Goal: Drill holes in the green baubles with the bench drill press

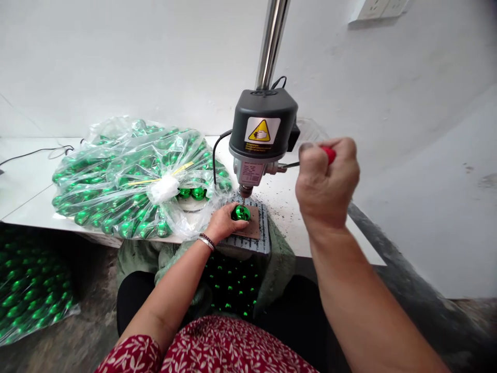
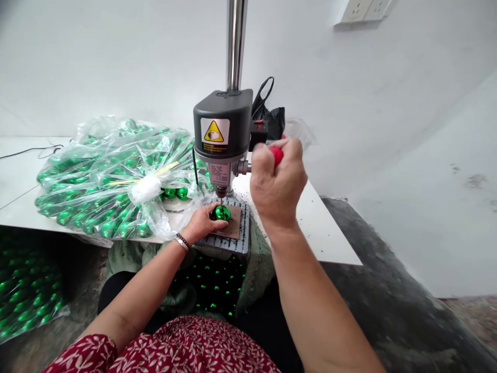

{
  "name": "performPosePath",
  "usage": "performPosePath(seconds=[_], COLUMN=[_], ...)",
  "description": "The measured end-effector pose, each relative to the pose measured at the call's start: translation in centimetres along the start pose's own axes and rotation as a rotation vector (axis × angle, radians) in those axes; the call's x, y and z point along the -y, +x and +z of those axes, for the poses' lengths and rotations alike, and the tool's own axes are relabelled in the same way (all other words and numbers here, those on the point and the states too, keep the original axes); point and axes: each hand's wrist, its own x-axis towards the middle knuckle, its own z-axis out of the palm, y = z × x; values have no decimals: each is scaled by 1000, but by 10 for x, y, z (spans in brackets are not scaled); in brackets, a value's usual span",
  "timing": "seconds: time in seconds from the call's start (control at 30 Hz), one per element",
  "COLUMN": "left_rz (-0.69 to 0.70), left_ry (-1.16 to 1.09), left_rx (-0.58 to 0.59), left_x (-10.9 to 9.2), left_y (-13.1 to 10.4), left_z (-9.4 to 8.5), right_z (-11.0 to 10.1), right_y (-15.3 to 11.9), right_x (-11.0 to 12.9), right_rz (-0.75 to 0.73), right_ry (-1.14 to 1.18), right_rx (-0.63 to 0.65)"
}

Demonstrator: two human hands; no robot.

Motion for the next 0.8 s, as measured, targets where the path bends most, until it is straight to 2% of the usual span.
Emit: performPosePath(seconds=[0.1, 0.2, 0.3, 0.37, 0.43, 0.53, 0.6, 0.67, 0.8], left_rz=[50, 106, 85, 24, -60, -270, -356, -396, -404], left_ry=[-32, -1, 23, 37, 121, 400, 458, 476, 509], left_rx=[-2, 142, 331, 320, 160, -145, -177, -159, -81], left_x=[-5, -11, -13, -9, 1, 23, 39, 52, 66], left_y=[-15, -39, -60, -61, -49, -11, 18, 40, 59], left_z=[-8, -30, -58, -73, -83, -89, -90, -91, -87], right_z=[2, 1, 1, 2, 2, 2, 2, 1, 1], right_y=[22, 24, 21, 20, 20, 19, 19, 18, 18], right_x=[11, 11, 9, 9, 9, 9, 9, 8, 7], right_rz=[121, 167, 175, 190, 201, 194, 185, 185, 154], right_ry=[-51, -63, -63, -69, -77, -67, -51, -46, -33], right_rx=[69, 82, 68, 67, 68, 65, 63, 68, 65])
